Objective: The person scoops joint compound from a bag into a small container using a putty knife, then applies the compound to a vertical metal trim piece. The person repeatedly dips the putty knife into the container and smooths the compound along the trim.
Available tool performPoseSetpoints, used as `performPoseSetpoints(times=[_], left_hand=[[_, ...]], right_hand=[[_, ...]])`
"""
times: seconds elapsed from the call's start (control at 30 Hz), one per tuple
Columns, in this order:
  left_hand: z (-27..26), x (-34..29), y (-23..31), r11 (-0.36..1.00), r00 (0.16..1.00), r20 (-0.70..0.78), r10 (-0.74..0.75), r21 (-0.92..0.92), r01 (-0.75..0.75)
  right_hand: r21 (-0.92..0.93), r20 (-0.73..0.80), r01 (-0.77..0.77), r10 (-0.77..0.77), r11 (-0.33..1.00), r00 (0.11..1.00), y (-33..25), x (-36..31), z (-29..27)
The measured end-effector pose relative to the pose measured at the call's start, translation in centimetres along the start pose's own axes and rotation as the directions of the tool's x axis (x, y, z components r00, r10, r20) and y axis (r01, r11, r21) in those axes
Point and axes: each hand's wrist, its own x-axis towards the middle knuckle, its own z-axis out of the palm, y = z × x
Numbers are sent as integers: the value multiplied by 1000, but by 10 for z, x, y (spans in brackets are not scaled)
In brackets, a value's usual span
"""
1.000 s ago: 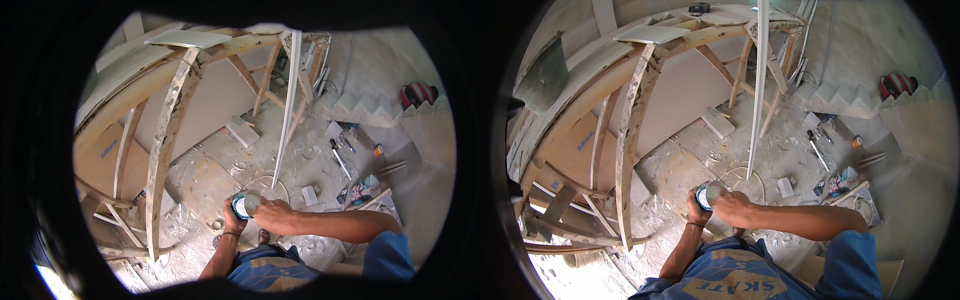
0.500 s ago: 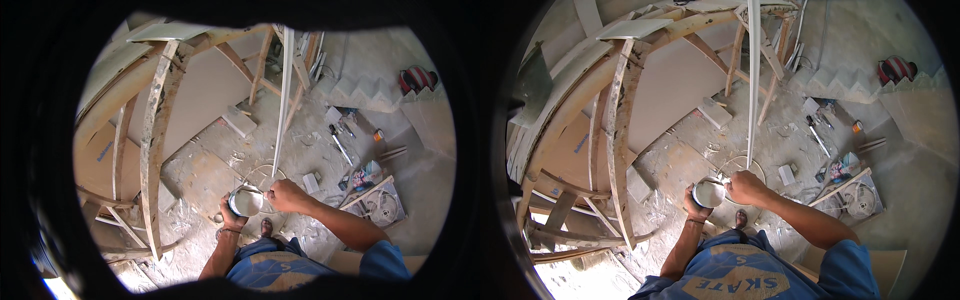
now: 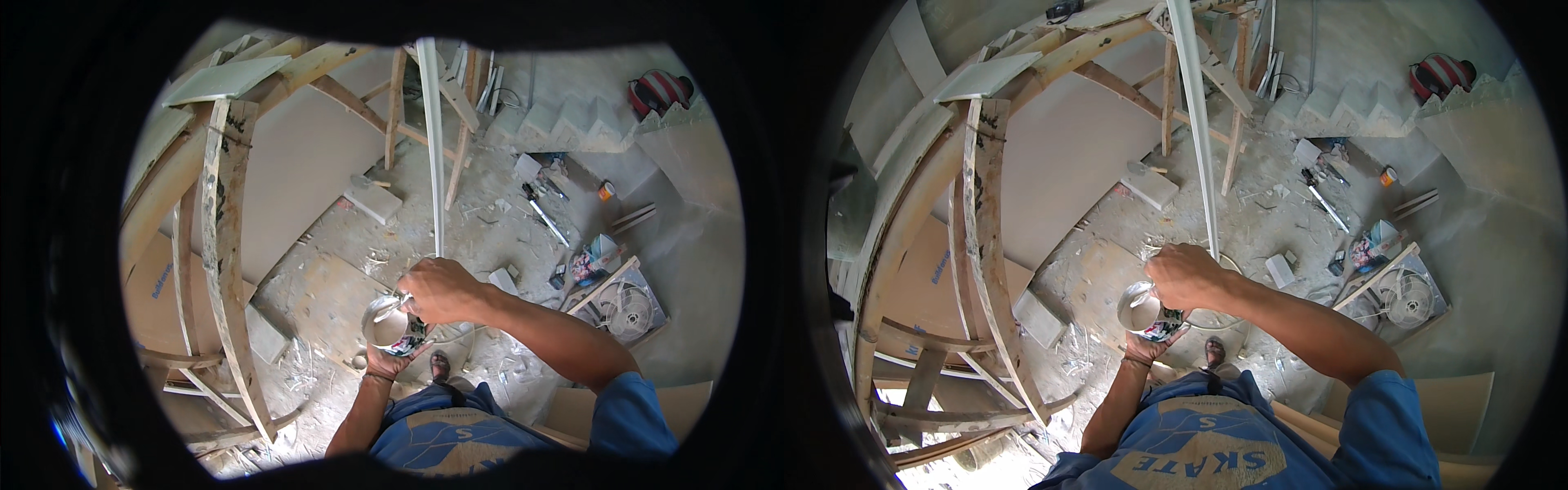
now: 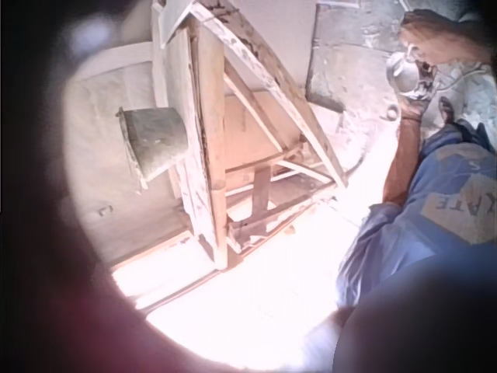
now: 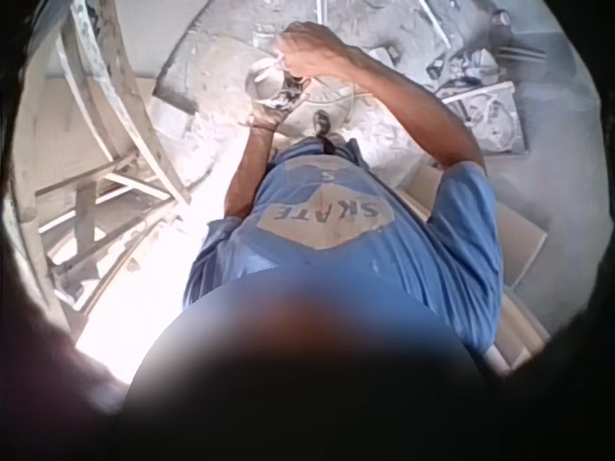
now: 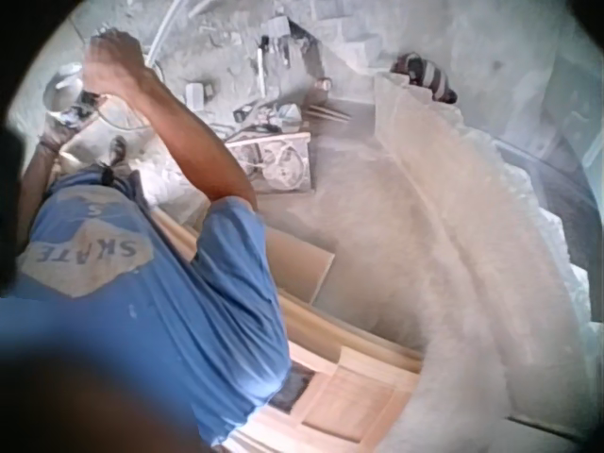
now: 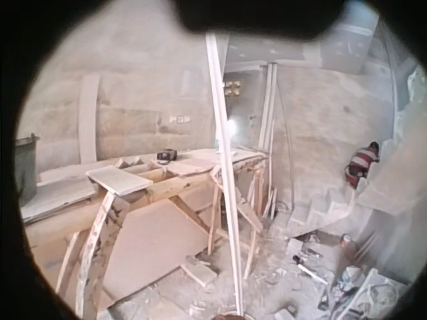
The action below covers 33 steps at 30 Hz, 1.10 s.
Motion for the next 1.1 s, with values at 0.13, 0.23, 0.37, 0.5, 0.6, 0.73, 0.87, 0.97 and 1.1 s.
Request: performPoseSetpoints(times=[0.13, 0.23, 0.37, 0.5, 0.6, 0.73, 0.87, 0.97, 1.1], left_hand=[[13, -4, 2, 987, 998, 7, 57, 154, -57], [18, -8, 10, 988, 996, 2, 91, 126, -90], [24, -7, 23, 979, 983, -33, 182, -83, -184], [32, -4, 22, 937, 918, -200, 343, 4, -350], [35, -3, 19, 918, 900, -178, 397, 87, -388], [25, -1, 18, 915, 892, -206, 403, 79, -396], [21, -1, 20, 910, 879, -238, 414, 95, -403], [27, -4, 21, 906, 870, -255, 422, 80, -416], [32, -8, 9, 888, 861, -214, 461, 117, -445]], right_hand=[[57, -114, 23, -16, 998, 993, -2, -12, -3], [117, -212, -15, 40, 993, 976, -11, -30, 9], [145, -425, -16, 77, 989, 902, -36, -63, 49], [109, -508, 24, 35, 994, 860, -52, -90, 80], [37, -470, 12, 7, 999, 882, -51, -109, 83], [42, -448, 17, 4, 999, 894, -50, -132, 74], [86, -440, 3, 35, 996, 897, -50, -147, 59], [308, -621, 68, 147, 949, 770, -39, -143, 55], [989, 9, -79, 492, 123, 871, -28, -114, 73]])
